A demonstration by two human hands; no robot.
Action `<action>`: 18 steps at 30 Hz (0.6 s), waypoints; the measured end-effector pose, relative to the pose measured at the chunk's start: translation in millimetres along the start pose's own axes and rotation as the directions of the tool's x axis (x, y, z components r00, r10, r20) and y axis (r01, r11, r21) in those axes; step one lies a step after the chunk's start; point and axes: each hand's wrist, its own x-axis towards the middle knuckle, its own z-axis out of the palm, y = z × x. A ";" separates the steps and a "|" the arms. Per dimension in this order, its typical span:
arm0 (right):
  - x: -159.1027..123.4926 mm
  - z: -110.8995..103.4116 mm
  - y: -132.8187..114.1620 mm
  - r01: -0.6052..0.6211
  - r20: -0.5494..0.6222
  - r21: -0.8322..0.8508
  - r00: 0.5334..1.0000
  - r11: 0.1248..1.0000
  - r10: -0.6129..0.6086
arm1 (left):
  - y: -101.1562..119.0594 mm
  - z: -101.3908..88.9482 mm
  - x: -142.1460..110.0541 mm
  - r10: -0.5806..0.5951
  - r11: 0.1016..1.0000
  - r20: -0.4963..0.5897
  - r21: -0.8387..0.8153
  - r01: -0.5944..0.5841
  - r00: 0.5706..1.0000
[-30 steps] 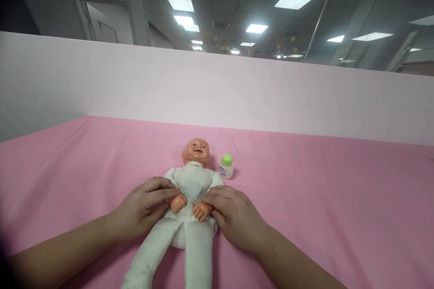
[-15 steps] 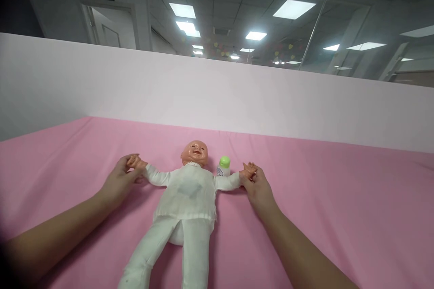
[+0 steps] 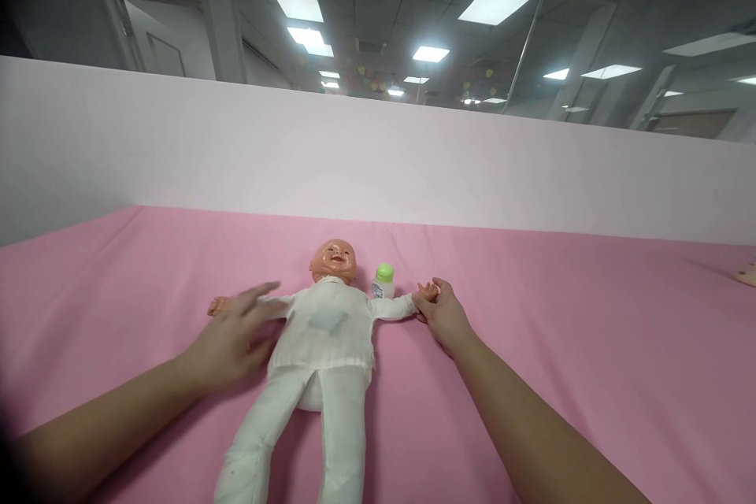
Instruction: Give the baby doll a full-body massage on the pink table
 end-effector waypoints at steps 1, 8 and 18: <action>1.3 -0.4 1.3 0.009 -0.007 -0.006 1.000 1.000 -0.009 | 11.6 -1.0 -2.5 0.126 0.991 0.029 -0.045 -0.125 0.992; 7.7 -2.9 8.9 0.071 -0.036 -0.063 0.997 0.995 -0.073 | 53.0 -12.4 -14.1 0.574 0.790 -0.010 -0.259 -0.556 0.819; -12.1 3.6 -10.2 0.216 -0.088 -0.394 0.959 0.894 -0.270 | 70.0 -32.2 -12.8 0.611 0.702 -0.164 -0.339 -0.626 0.774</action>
